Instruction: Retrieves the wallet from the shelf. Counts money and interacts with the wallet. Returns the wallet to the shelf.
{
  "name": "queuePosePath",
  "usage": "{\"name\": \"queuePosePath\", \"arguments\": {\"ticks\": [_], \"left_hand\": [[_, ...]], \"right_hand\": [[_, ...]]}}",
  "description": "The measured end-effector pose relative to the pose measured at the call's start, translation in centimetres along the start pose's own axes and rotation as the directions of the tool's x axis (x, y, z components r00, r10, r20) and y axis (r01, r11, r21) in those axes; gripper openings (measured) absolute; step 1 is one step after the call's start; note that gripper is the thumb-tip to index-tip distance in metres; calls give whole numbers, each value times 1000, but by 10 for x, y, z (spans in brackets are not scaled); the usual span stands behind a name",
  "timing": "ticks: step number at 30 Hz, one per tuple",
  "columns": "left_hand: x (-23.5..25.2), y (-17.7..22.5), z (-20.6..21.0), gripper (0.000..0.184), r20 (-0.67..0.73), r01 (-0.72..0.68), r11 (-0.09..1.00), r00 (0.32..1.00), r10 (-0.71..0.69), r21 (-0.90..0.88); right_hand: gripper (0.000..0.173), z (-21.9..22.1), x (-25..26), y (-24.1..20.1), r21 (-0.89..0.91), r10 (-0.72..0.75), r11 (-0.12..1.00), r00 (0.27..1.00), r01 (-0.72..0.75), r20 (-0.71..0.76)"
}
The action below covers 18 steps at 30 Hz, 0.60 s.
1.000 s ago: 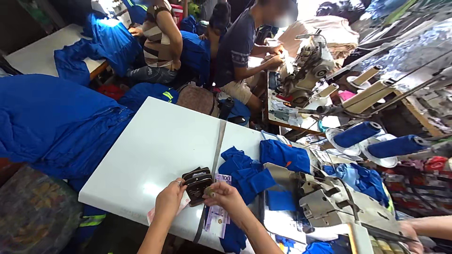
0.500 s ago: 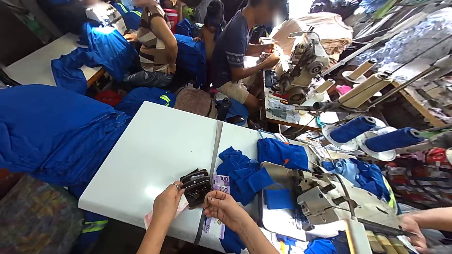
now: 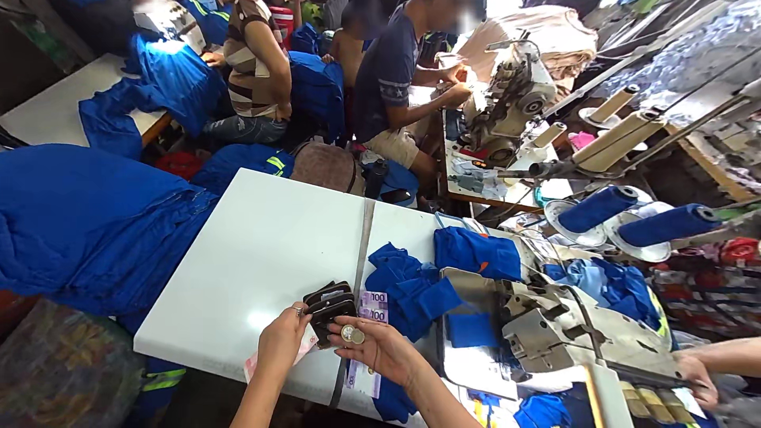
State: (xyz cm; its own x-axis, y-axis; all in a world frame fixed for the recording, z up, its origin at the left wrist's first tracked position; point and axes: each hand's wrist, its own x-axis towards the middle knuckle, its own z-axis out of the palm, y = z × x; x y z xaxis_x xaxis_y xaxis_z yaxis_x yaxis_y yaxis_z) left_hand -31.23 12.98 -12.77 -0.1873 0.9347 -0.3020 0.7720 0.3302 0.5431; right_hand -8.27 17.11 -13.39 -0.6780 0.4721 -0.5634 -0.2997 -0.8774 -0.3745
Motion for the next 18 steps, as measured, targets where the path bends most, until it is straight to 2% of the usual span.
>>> {"name": "queuePosePath", "arguments": {"ticks": [5,11,14,16,18], "left_hand": [[1,-5,4,30,-19,-7,1000,1000,6,-22],[0,-7,2,29,-5,-9,999,1000,9,-48],[-1,-7,3,29,-19,-14,998,1000,13,-59],[-1,-6,3,28,-20,-14,998,1000,13,-66],[-1,-8,5,28,-25,-20,997,1000,18,-72]], "right_hand": [[41,4,-2,-5,-48,-19,999,999,18,-32],[28,12,-12,-21,-186,-163,976,944,112,-287],[13,7,-20,-27,-208,-217,967,906,148,-363],[23,6,-23,-29,-224,-209,967,892,126,-401],[32,11,-20,-29,-325,-220,942,887,85,-406]]}}
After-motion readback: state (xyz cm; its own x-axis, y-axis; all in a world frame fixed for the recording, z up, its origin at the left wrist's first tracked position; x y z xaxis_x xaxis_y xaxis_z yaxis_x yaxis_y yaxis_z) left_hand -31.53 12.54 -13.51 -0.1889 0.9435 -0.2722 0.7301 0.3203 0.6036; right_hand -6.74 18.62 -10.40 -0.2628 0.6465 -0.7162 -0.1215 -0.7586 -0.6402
